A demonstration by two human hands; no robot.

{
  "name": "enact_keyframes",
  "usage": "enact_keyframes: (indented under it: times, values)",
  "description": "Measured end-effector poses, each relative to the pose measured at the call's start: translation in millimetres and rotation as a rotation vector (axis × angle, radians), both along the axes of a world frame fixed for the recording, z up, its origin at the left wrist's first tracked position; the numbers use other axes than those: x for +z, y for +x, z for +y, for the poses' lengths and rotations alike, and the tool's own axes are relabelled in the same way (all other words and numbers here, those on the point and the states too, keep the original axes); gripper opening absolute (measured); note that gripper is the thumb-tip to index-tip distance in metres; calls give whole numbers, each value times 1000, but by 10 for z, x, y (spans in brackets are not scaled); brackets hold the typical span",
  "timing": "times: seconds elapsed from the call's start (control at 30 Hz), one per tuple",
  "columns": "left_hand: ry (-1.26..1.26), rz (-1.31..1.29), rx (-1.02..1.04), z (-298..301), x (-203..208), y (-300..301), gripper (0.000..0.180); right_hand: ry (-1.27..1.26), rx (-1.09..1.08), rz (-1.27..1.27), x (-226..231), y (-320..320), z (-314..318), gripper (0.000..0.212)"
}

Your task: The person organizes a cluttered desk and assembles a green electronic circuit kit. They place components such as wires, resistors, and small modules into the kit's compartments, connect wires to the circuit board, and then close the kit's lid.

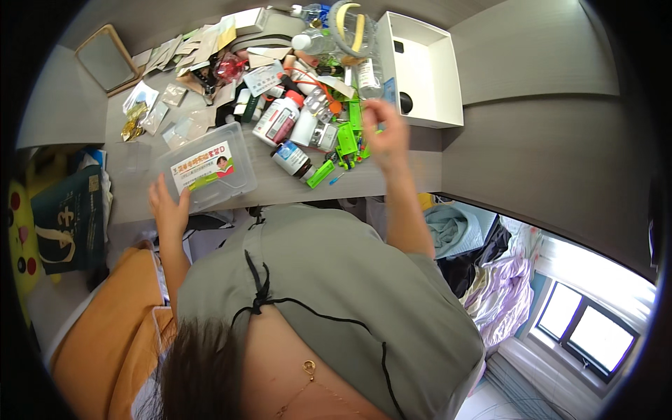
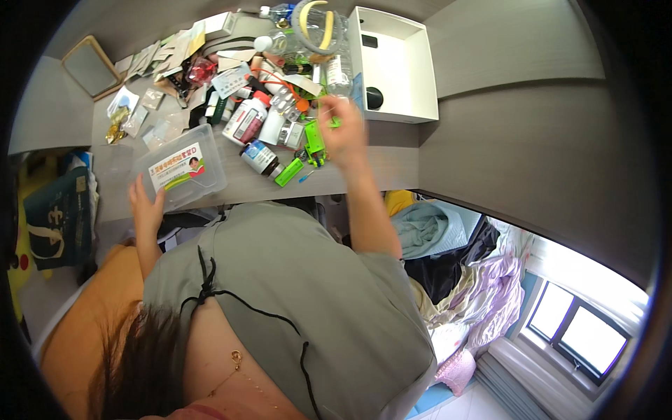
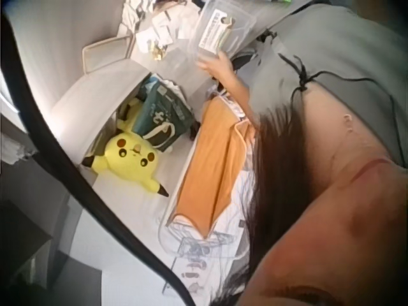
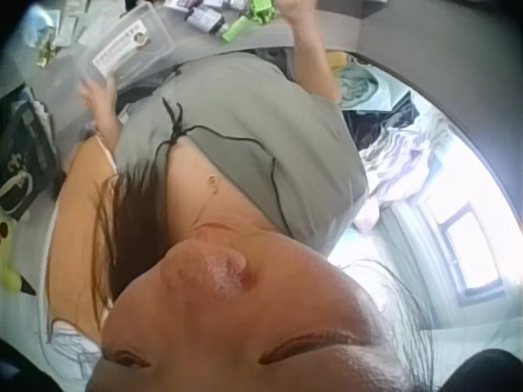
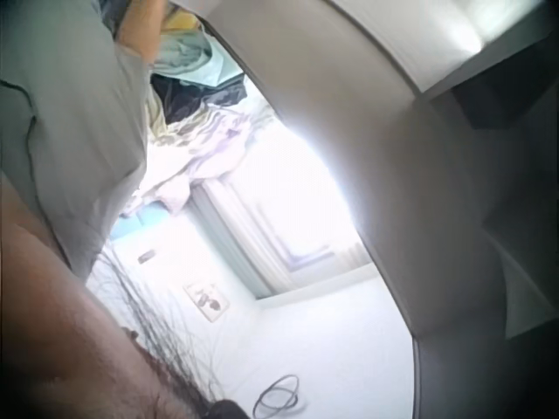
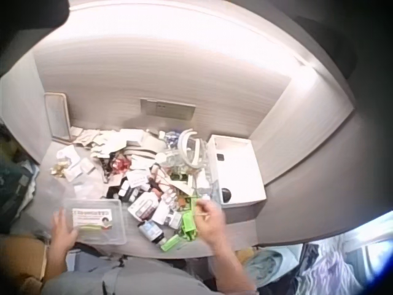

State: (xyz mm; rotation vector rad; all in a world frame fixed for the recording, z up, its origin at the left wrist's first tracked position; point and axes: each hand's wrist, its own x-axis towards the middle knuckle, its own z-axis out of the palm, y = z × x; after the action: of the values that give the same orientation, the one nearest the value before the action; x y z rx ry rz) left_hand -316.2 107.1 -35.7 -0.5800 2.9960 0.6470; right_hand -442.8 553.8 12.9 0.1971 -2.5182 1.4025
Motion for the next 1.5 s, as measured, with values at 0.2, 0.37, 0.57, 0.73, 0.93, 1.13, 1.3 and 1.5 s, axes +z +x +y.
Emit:
enact_keyframes:
  times: [0.2,0.37,0.57,0.73,0.93,1.13,1.3,1.5]
  values:
    - [339,-44,97,-247,-218,61,75,36,678,-547,-516,789,-1390,65]
    - [571,-35,130,-248,-81,106,75,180,782,-487,-463,823,-1572,75]
    - [521,-12,-35,-363,47,265,74,81,746,-330,-210,793,-1677,71]
    - [549,-52,-134,-435,827,218,79,-473,559,-566,-120,660,-1816,60]
    - [644,186,2,-796,643,-268,73,-441,405,-266,-75,112,-1796,44]
    - [756,397,-22,-664,588,-686,70,625,96,-245,-465,-277,-1421,62]
    - [816,386,-2,-758,366,-846,77,800,-38,-510,-374,-334,-1693,92]
    - [865,356,84,-763,227,-1073,76,579,-6,-761,-435,-490,-1827,113]
